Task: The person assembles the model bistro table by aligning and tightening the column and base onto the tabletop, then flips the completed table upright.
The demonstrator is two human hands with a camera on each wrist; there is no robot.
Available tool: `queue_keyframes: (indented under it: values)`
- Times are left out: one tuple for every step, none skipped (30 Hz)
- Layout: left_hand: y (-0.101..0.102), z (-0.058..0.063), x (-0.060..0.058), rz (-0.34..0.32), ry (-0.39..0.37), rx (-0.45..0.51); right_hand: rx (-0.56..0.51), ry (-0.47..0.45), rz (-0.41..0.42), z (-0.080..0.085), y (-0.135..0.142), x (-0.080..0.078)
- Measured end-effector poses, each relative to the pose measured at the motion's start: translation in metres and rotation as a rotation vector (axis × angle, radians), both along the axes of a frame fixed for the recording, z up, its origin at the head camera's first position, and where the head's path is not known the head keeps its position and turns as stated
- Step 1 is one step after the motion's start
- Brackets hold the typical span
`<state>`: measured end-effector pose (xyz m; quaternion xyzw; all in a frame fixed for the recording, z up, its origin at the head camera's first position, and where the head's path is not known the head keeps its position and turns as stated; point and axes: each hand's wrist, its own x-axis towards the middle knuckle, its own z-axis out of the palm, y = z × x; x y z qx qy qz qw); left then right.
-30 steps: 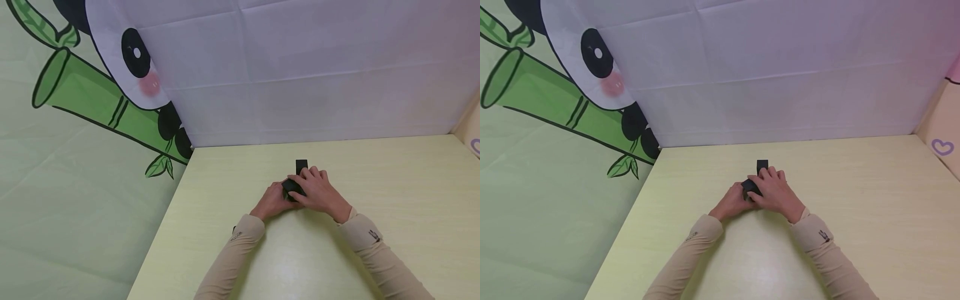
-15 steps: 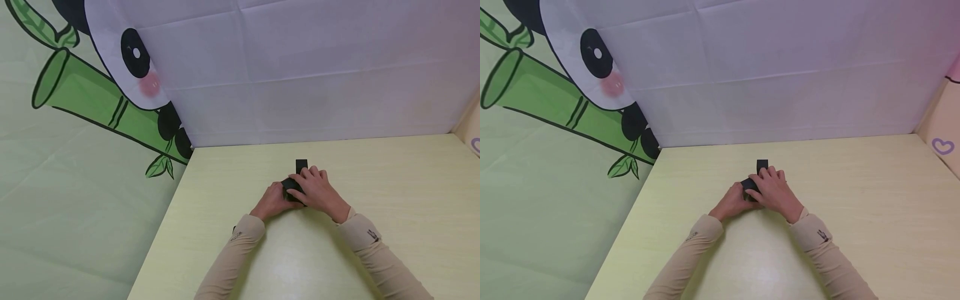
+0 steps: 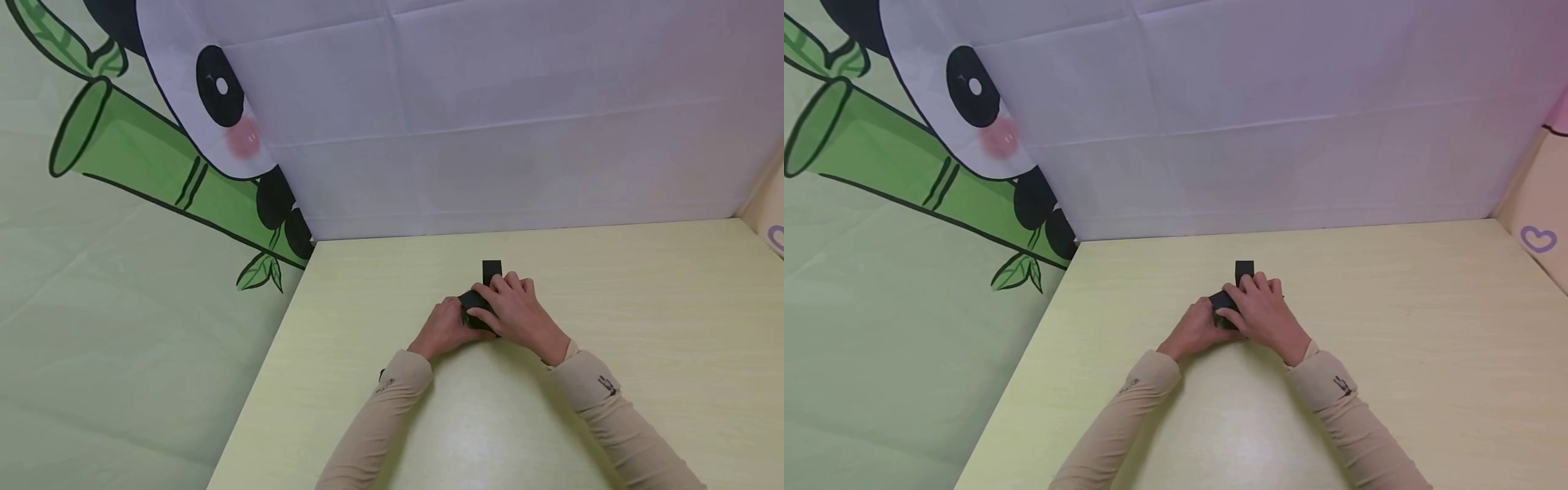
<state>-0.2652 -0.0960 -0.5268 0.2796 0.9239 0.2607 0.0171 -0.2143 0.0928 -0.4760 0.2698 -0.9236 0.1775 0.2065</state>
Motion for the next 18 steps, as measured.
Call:
queue_keyframes:
  values:
    - [0.0002, 0.0001, -0.0001, -0.003, 0.004, -0.004, -0.001, 0.003, 0.000, -0.0001, 0.0001, -0.0001]
    - [0.0005, 0.0002, -0.0001, -0.005, 0.006, -0.007, -0.002, 0.007, 0.000, -0.0001, 0.0002, -0.0002]
    - [0.0007, 0.0002, -0.0001, -0.006, 0.008, -0.009, -0.004, 0.010, 0.001, 0.0000, 0.0003, -0.0001]
    - [0.0008, 0.0002, -0.0002, -0.006, 0.009, -0.012, -0.005, 0.013, 0.001, 0.0001, 0.0004, 0.0000]
    - [0.0010, 0.0003, -0.0002, -0.007, 0.008, -0.011, -0.006, 0.016, 0.000, -0.0001, 0.0005, 0.0000]
    - [0.0012, 0.0004, -0.0001, -0.006, 0.007, -0.012, -0.006, 0.018, -0.002, -0.0002, 0.0007, 0.0001]
    - [0.0013, 0.0003, -0.0002, -0.005, 0.005, -0.011, -0.006, 0.019, -0.003, -0.0002, 0.0008, 0.0003]
    - [0.0015, 0.0003, -0.0002, -0.004, 0.002, -0.010, -0.005, 0.018, -0.006, -0.0002, 0.0008, 0.0006]
    - [0.0017, 0.0002, -0.0002, -0.003, 0.000, -0.013, -0.003, 0.017, -0.010, 0.0000, 0.0008, 0.0010]
    - [0.0018, 0.0002, -0.0003, -0.003, -0.002, -0.016, -0.001, 0.016, -0.015, 0.0002, 0.0007, 0.0014]
    - [0.0018, -0.0001, -0.0004, -0.005, -0.002, -0.019, 0.001, 0.014, -0.021, 0.0004, 0.0007, 0.0017]
    - [0.0018, -0.0003, -0.0004, -0.005, -0.003, -0.023, 0.001, 0.010, -0.026, 0.0007, 0.0006, 0.0022]
    - [0.0017, -0.0003, -0.0005, -0.008, -0.005, -0.019, -0.004, 0.005, -0.032, 0.0011, 0.0006, 0.0027]
    - [0.0015, -0.0004, -0.0005, -0.012, -0.008, -0.016, -0.012, 0.002, -0.039, 0.0013, 0.0006, 0.0031]
    - [0.0012, -0.0005, -0.0006, -0.015, -0.009, -0.011, -0.032, -0.007, -0.045, 0.0016, 0.0009, 0.0035]
    - [0.0007, -0.0006, -0.0007, -0.018, -0.011, -0.003, -0.059, -0.016, -0.052, 0.0014, 0.0016, 0.0038]
    - [0.0003, -0.0005, -0.0007, -0.022, -0.014, 0.007, -0.096, -0.023, -0.063, 0.0010, 0.0030, 0.0042]
    - [-0.0002, -0.0004, -0.0007, -0.025, -0.019, 0.019, -0.141, -0.022, -0.085, 0.0004, 0.0053, 0.0045]
